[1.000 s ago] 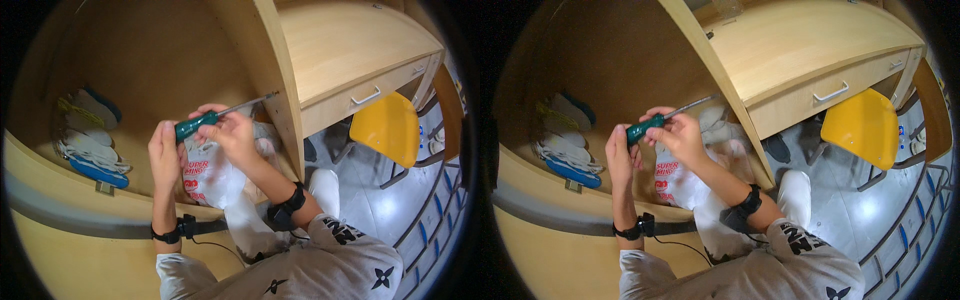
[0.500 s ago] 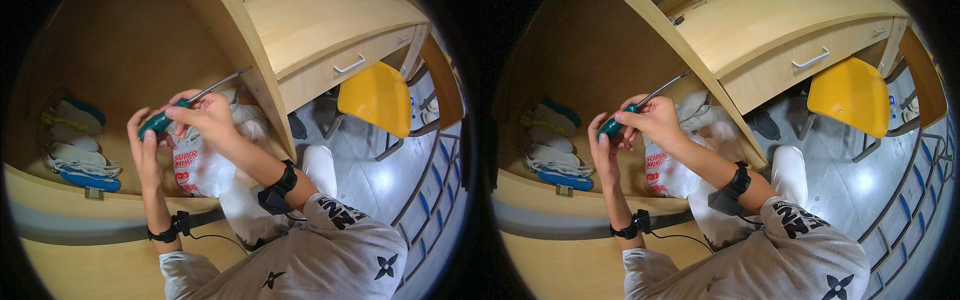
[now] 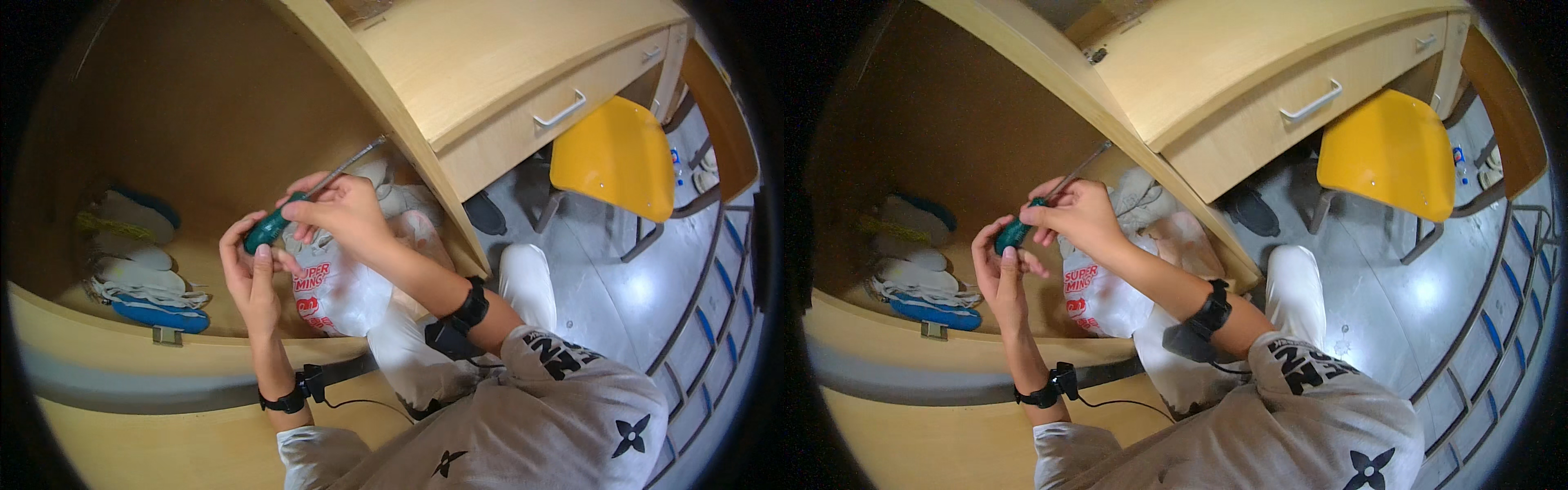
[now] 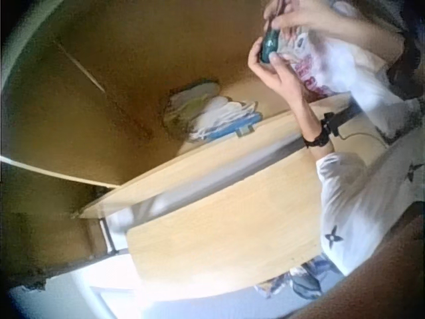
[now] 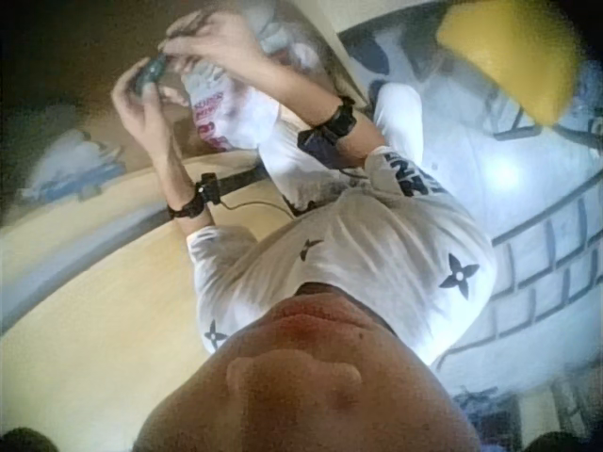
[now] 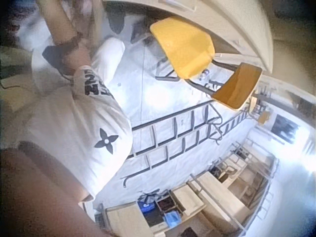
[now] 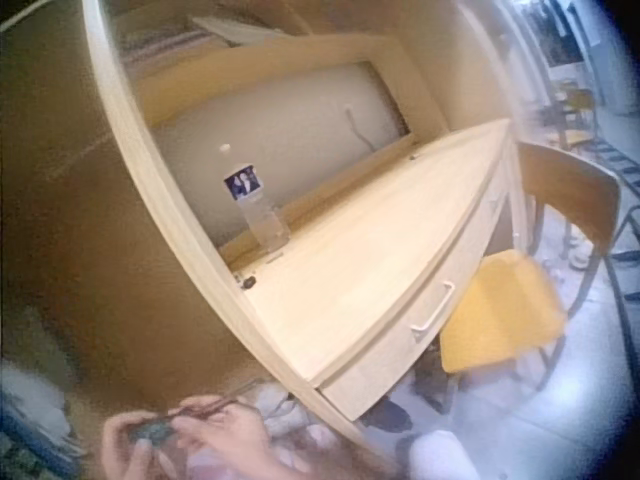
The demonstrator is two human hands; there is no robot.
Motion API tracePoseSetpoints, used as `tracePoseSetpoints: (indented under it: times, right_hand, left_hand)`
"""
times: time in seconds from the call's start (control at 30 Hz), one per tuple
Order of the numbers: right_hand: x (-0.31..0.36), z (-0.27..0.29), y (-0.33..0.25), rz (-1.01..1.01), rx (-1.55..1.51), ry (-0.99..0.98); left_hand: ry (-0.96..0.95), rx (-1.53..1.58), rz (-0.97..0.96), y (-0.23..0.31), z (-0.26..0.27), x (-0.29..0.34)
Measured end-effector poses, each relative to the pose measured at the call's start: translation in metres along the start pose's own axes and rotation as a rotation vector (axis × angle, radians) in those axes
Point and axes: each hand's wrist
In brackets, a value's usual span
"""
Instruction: The person uses a screwdriver to tighten screws on a wooden shelving unit and desk, handling several screws by hand and adjusting books and bottles on the shelves.
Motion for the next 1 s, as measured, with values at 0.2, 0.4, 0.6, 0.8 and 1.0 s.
tracePoseSetpoints:
  times: [0.2, 0.4, 0.6, 0.8, 1.0]
  right_hand:
    - [0.001, 0.028, -0.01, 0.307, -0.451, 0.128]
    - [0.011, 0.019, -0.022, 0.236, -0.748, 0.187]
    - [0.003, 0.024, -0.018, 0.278, -0.726, 0.242]
    - [0.003, 0.026, -0.02, 0.203, -0.707, 0.281]
    - [-0.006, 0.033, -0.014, 0.212, -0.745, 0.256]
  left_hand:
    - [0.187, -0.141, 0.073, 0.009, -0.004, -0.008]
    - [0.119, -0.153, 0.182, 0.005, 0.007, -0.002]
    - [0.033, -0.105, 0.193, 0.014, 0.006, 0.0]
    - [-0.034, -0.097, 0.22, 0.012, 0.001, 0.006]
    - [-0.012, -0.023, 0.254, -0.004, 0.011, 0.013]
Point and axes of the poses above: each hand's wrist, its own x-axis away from the middle knuckle, its own z-axis out of the back of the hand, y = z × x, and after that the axes turned 11 degrees about x, right-handed
